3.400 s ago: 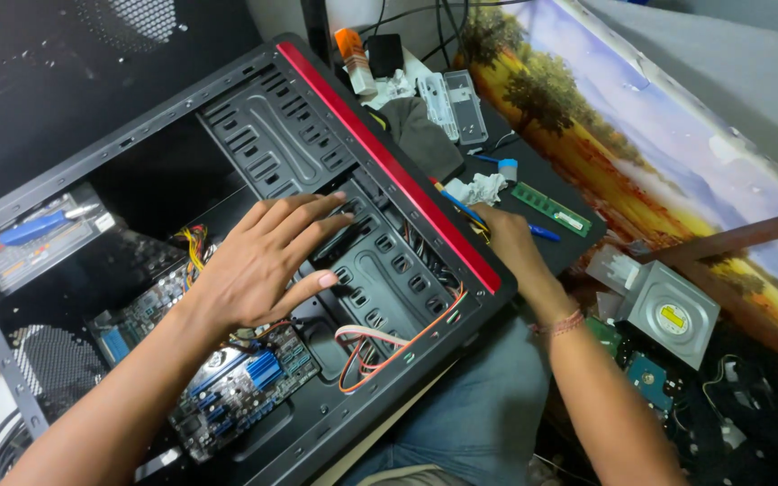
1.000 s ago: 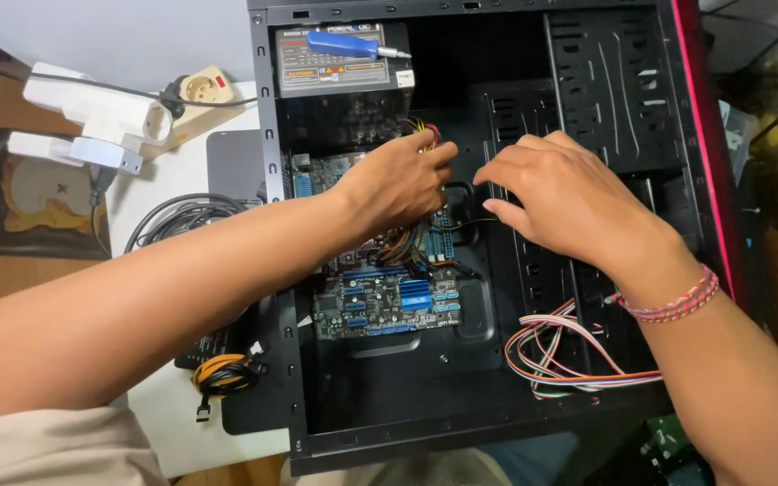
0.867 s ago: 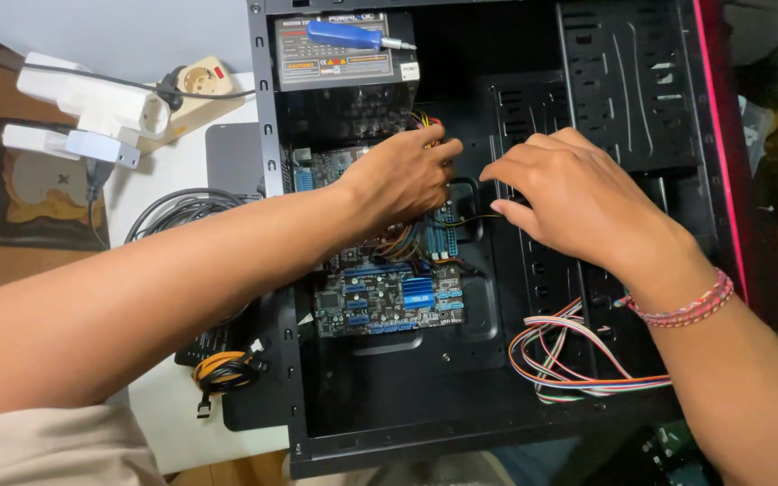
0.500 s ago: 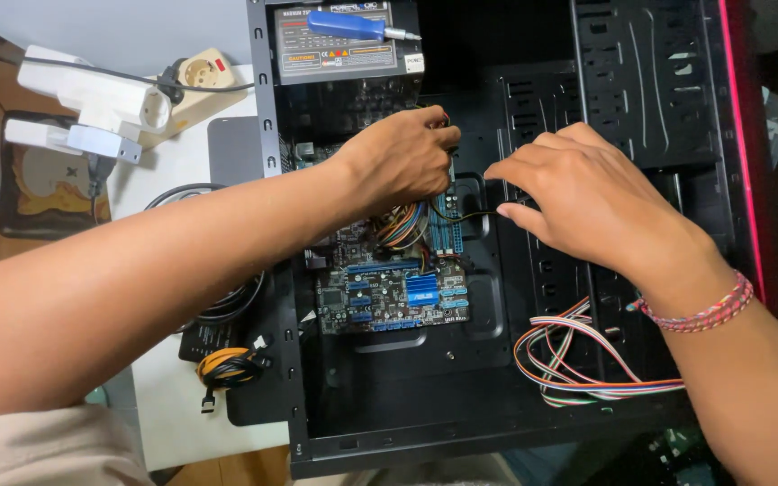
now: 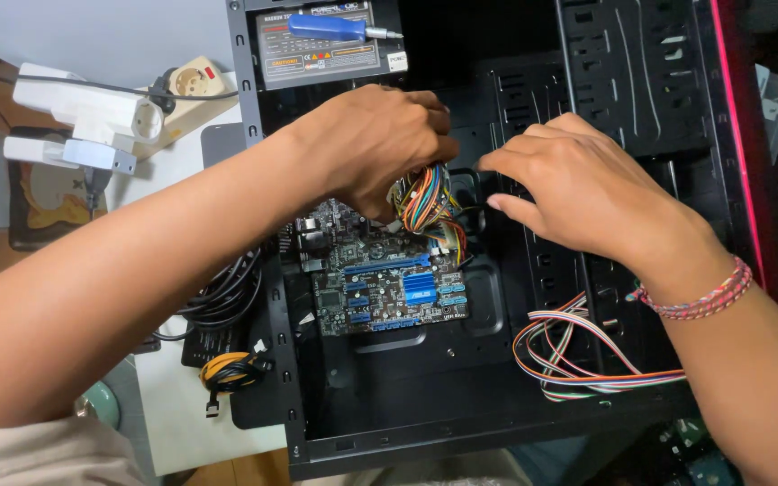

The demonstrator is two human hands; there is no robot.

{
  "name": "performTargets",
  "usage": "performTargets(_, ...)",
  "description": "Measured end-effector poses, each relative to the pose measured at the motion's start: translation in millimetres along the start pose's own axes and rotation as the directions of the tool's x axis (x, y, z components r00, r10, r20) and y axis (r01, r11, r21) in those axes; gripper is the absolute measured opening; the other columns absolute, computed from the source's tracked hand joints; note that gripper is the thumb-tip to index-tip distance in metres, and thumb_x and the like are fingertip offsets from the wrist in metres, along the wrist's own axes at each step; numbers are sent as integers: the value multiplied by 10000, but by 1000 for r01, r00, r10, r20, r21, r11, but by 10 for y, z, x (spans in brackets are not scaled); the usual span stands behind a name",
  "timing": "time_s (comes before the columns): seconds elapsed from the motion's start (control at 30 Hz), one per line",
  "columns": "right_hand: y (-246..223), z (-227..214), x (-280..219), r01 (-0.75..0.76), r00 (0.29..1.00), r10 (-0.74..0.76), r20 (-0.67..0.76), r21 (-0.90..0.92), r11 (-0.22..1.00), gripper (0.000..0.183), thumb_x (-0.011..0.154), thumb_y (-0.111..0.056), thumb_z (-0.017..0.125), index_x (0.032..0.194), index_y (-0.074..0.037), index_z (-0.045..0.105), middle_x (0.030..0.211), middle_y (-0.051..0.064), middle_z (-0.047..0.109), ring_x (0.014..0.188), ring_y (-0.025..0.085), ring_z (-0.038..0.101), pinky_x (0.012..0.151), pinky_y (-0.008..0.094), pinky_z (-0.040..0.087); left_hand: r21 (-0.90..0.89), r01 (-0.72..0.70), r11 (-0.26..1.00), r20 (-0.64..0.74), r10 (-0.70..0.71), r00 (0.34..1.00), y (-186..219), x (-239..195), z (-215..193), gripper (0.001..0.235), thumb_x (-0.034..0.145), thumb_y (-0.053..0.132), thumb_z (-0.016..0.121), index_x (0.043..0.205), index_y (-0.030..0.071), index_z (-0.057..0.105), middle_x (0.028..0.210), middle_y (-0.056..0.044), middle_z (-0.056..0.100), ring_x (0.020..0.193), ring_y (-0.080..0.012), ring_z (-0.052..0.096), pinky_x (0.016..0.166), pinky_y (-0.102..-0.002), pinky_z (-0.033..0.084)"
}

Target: The person works inside an open desktop computer case, routing and connecting power cables to the motherboard, using a screwdriver to fasten components, adjusting the motherboard position in the case, and handling a RAM module and a small brush near the board.

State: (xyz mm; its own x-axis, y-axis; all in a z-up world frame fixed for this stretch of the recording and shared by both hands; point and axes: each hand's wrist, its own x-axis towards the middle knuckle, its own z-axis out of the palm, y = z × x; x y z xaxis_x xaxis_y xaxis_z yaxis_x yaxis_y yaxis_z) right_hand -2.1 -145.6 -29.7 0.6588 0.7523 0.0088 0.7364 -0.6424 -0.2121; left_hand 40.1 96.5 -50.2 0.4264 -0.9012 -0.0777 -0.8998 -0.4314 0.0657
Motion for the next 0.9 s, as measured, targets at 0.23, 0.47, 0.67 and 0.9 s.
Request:
performTargets(0.23, 30, 6, 6, -47, 972, 136, -190, 410, 911, 199, 1059, -64, 468, 1213, 27, 554, 1064, 193, 698, 1001, 337, 716, 879, 419, 558, -165, 113, 980, -24, -119, 993, 87, -31, -63, 651, 657, 307, 865, 1197, 29, 631, 1214, -201, 665, 959, -414, 697, 707, -484, 598)
performTargets(0.47, -134, -48, 87, -122, 960, 200, -194, 354, 927, 632, 884, -407, 772, 1177, 18, 407, 954, 209, 656, 872, 381, 704, 769, 450, 547, -248, 286, 925, -181, -335, 925, 191, 170, 61, 521, 859, 378, 765, 1108, -46, 594, 974, -267, 693, 809, -467, 698, 684, -504, 588)
performTargets(0.67, -128, -74, 85, -150, 952, 229, -202, 345, 927, 726, 733, -289, 903, 1202, 3, 432, 1024, 201, 660, 907, 385, 709, 752, 443, 564, -334, 353, 874, -220, -437, 872, 232, 327, 191, 555, 816, 365, 798, 1089, -50, 550, 979, -255, 680, 826, -429, 702, 708, -470, 596)
performTargets(0.9, -122, -48, 70, -127, 965, 162, -206, 177, 976, 588, 673, -121, 899, 1125, 0, 543, 1026, 177, 640, 937, 418, 655, 762, 469, 548, -387, 224, 894, -391, -379, 838, 203, 419, 307, 695, 639, 336, 940, 1062, -41, 537, 988, -193, 644, 899, -390, 688, 705, -458, 589)
